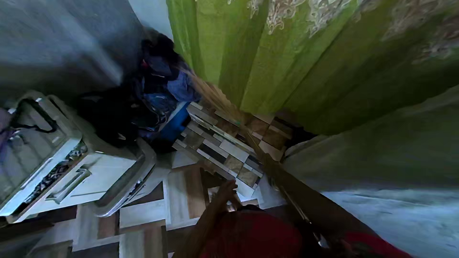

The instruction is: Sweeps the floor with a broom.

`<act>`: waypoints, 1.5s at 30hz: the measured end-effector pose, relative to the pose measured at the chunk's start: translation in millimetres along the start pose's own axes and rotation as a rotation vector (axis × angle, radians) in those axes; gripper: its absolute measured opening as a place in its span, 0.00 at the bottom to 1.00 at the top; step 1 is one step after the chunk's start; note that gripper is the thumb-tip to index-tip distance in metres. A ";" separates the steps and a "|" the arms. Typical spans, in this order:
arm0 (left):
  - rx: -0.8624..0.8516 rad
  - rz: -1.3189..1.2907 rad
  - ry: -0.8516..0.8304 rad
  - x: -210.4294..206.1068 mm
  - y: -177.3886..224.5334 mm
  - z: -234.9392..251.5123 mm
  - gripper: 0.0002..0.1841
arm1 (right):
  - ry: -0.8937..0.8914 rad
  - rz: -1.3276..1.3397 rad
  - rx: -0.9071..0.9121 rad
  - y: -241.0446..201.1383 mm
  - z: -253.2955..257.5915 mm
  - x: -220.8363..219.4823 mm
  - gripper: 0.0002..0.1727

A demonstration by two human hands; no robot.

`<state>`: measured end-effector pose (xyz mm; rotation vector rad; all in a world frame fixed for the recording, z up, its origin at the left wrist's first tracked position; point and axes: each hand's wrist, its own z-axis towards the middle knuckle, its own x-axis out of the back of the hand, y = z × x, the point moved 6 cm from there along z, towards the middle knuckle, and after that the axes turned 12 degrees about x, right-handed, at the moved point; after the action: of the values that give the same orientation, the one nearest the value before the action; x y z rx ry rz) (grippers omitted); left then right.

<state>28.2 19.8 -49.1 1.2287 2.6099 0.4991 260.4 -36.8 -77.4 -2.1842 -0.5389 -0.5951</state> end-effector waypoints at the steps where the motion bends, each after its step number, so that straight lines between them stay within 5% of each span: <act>1: 0.012 0.015 -0.036 -8.7 -10.6 4.2 0.24 | -0.042 -0.051 0.024 7.3 -1.0 -10.5 0.45; 8: -0.150 0.299 -0.265 -46.2 -68.0 30.8 0.21 | -0.228 -0.070 0.001 3.1 -41.4 -36.1 0.45; 13: 0.039 0.192 -0.225 -44.0 -53.3 13.8 0.25 | -0.074 -0.062 0.126 -17.5 -59.6 -7.9 0.42; 17: 0.001 0.102 -0.163 -26.7 -32.3 0.8 0.25 | 0.090 -0.066 0.040 -15.3 -46.9 3.2 0.41; 20: -0.012 0.019 -0.136 -15.6 -37.5 -5.4 0.24 | 0.005 -0.131 -0.081 -8.9 -36.7 -13.7 0.44; 24: 0.008 0.013 -0.195 -19.8 -69.6 -6.4 0.24 | -0.086 -0.127 -0.021 -9.7 -47.1 -62.9 0.47; 28: 0.030 0.157 -0.323 -52.8 -89.8 -7.6 0.25 | -0.161 -0.056 -0.105 -34.1 -100.5 -66.4 0.45; 36: -0.054 0.110 -0.492 -124.0 -30.9 -32.4 0.29 | 0.153 -0.040 -0.156 -24.0 -145.5 -7.0 0.42; 40: 0.063 0.008 -0.479 -152.3 -33.4 -27.8 0.28 | 0.088 -0.032 -0.307 15.7 -144.5 -18.7 0.46; 45: 0.188 -0.141 -0.420 -198.0 -74.0 -17.8 0.34 | -0.089 -0.002 -0.148 40.2 -178.1 -58.7 0.39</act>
<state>94.7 -181.6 -52.1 1.0517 2.3923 -0.0322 193.6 -210.7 -31.9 -2.3591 -0.5598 -0.5566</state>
